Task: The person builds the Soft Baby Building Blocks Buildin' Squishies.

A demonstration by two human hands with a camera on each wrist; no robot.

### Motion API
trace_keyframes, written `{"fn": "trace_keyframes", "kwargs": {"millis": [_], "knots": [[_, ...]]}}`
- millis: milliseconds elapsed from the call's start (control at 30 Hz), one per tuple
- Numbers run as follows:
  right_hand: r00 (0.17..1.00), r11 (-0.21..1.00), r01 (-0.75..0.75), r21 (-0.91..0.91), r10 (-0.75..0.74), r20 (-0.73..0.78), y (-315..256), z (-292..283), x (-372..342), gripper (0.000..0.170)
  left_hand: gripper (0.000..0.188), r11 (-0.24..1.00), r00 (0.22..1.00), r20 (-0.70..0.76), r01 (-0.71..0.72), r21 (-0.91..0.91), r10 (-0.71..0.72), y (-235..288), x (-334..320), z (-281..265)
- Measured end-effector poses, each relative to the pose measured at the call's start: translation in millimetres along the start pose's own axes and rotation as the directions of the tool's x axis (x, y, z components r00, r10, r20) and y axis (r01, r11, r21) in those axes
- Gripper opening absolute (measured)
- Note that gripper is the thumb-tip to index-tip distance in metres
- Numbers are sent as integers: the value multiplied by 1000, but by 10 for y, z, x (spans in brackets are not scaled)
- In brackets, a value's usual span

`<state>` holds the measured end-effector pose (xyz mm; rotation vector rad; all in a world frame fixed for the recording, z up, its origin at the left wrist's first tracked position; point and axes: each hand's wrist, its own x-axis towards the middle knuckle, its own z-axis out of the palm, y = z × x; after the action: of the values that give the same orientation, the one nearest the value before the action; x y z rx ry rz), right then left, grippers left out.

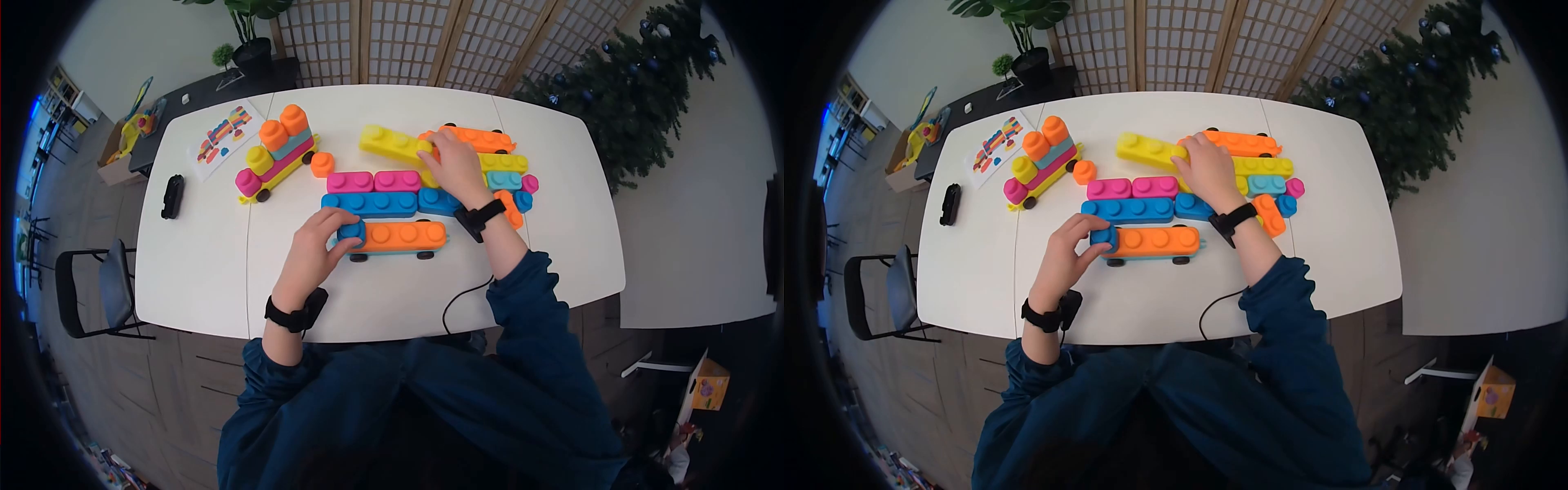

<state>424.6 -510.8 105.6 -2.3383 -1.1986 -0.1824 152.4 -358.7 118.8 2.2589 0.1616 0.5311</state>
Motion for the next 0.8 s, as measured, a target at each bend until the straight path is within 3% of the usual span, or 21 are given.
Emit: {"fn": "trace_keyframes", "kwargs": {"millis": [33, 100, 133, 200, 300, 533, 800], "knots": [[1000, 1000, 0, -1, 0, 3, -22, -97, -55, 33, 32, 1000, 1000, 5, 7, -1, -7, -2, -3, 0], [994, 949, 56, 310, -24, -107, -40, -290, -215, 30, 32, 1000, 1000, 10, 14, 0, -14, 2, -7, -6], [994, 949, 57, 310, -24, -107, -67, -390, -322, 30, 32, 1000, 1000, 4, 9, -6, -9, 6, -8, -7], [995, 857, 94, 507, -64, -77, -108, -541, -577, 27, 32, 1000, 1000, -2, 2, -13, -2, -5, -1, 0], [999, 813, 2, 582, -32, 42, -118, -570, -924, 25, 32, 1000, 1000, -1, -19, -5, 19, -43, -6, 10], [995, 871, -14, 490, -34, 88, -194, -391, -1213, 30, 32, 998, 1000, 4, 22, -64, -22, -55, -3, 30], [991, 821, 34, 570, -102, 88, -292, -198, -1198, 36, 32, 996, 999, 2, 37, -83, -37, -49, -11, 20]]}}
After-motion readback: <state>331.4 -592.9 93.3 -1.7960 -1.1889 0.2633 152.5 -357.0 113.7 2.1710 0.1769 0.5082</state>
